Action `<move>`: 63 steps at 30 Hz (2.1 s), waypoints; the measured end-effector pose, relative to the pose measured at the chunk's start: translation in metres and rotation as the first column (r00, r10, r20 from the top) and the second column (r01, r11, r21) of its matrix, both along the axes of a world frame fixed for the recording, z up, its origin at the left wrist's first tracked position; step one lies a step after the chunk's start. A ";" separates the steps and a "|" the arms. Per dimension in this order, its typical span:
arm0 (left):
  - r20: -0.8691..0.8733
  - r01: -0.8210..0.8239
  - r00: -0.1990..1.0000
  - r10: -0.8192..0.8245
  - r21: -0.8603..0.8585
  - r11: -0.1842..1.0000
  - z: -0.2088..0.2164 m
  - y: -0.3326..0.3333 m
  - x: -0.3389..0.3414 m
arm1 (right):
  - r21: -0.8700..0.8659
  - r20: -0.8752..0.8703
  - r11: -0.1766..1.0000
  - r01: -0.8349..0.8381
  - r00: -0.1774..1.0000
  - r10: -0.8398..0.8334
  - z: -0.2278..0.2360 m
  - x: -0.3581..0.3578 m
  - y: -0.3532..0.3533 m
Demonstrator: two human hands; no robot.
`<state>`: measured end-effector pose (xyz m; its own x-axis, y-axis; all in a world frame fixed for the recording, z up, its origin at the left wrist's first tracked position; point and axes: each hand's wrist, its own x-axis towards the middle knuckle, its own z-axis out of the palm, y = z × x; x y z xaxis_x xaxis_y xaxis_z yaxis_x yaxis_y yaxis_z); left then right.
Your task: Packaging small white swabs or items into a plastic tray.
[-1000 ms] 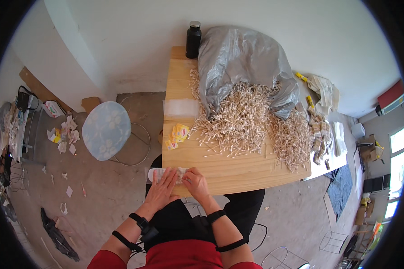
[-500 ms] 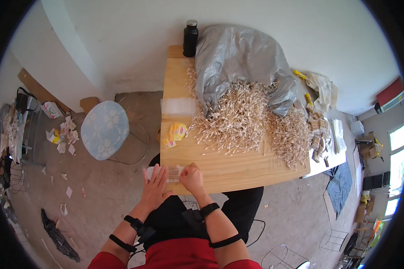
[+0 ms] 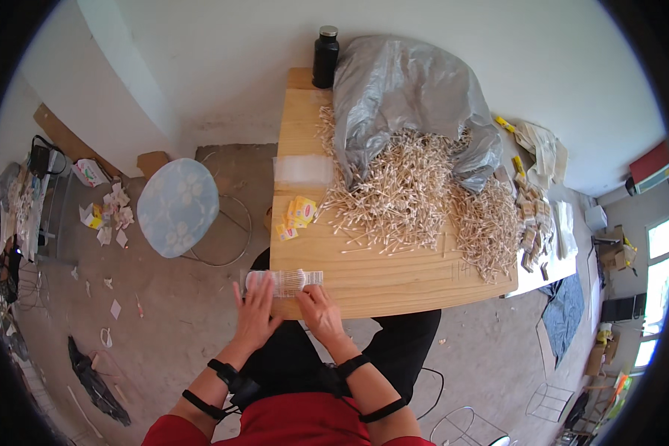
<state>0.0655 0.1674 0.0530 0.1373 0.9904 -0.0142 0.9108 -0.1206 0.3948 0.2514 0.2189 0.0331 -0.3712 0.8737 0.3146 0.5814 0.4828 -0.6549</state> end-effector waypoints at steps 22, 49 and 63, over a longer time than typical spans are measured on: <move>-0.260 0.192 0.958 -0.117 0.281 0.940 -0.016 -0.006 0.012 | -0.085 0.190 0.996 0.013 0.982 0.003 -0.003 -0.012 0.016; -0.230 0.161 0.969 -0.095 0.288 0.944 -0.020 -0.010 0.019 | -0.195 -0.005 0.965 0.173 0.984 -0.177 -0.003 0.000 -0.006; -0.222 0.254 0.935 -0.276 -0.122 0.959 0.003 0.020 0.011 | -0.108 0.453 0.985 -0.134 0.875 0.169 -0.005 0.007 -0.002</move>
